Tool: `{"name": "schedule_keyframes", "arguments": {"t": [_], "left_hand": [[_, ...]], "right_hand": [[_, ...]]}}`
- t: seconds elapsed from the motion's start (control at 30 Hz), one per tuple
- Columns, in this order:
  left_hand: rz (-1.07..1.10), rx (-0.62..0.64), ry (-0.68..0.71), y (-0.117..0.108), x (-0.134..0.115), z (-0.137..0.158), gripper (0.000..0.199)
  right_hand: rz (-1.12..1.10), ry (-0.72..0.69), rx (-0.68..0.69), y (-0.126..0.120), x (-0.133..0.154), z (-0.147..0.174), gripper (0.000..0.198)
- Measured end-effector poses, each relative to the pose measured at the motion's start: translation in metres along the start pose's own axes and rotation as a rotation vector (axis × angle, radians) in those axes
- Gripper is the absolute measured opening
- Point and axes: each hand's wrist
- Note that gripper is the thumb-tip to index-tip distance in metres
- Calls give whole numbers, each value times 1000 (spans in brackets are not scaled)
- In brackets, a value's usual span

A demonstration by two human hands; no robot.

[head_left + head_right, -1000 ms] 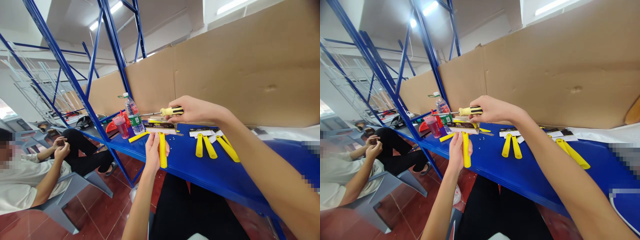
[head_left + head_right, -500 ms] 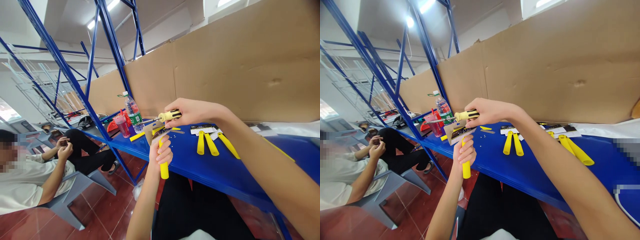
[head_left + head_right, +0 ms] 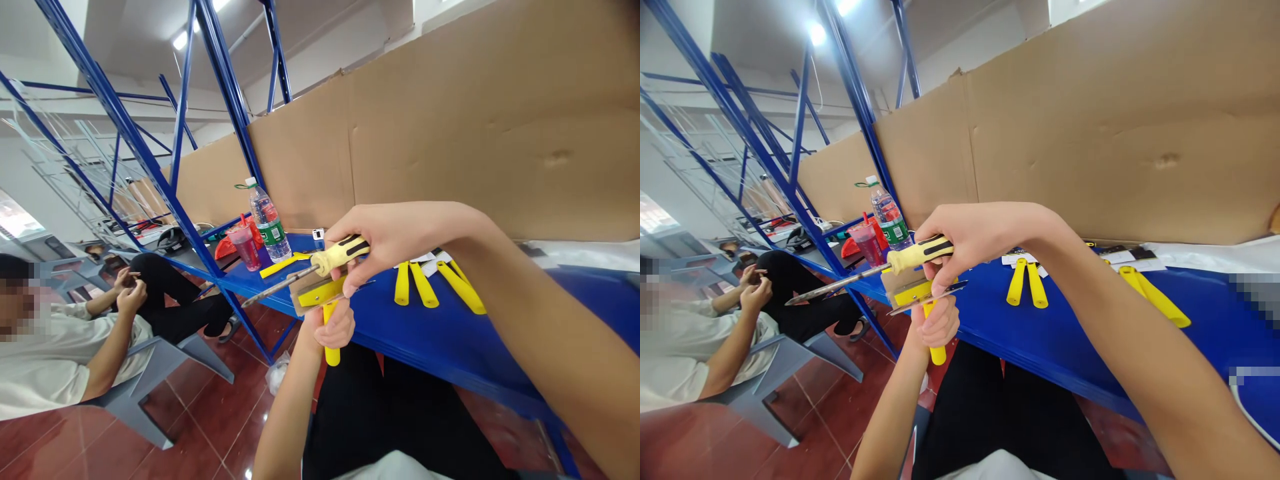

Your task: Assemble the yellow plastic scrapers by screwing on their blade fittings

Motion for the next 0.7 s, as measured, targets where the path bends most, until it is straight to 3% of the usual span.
{"name": "schedule_keyframes", "arguments": {"t": [0.13, 0.23, 0.33, 0.43, 0.57, 0.7], "left_hand": [[16, 49, -51, -7, 0, 3, 82], [-19, -85, -29, -9, -1, 2, 88], [22, -236, 100, -4, -4, -2, 85], [127, -212, 139, 7, -10, -6, 73], [194, -156, 129, 27, -20, -13, 58], [199, -196, 115, 50, -23, -23, 46]], "right_hand": [[131, -27, -51, 3, 3, 0, 41], [203, -54, -107, 6, -1, -3, 50], [238, -65, -163, 6, -8, -7, 56], [232, -70, -187, 5, -17, -11, 49], [200, -22, -177, 2, -29, -18, 25], [134, 58, -188, -3, -51, -27, 25]]}}
Point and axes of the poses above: each hand's wrist, its own z-axis away from the middle knuckle, its own y-axis out of the palm, x = y × z, and after that the axes turned 12 degrees about y, right-handed
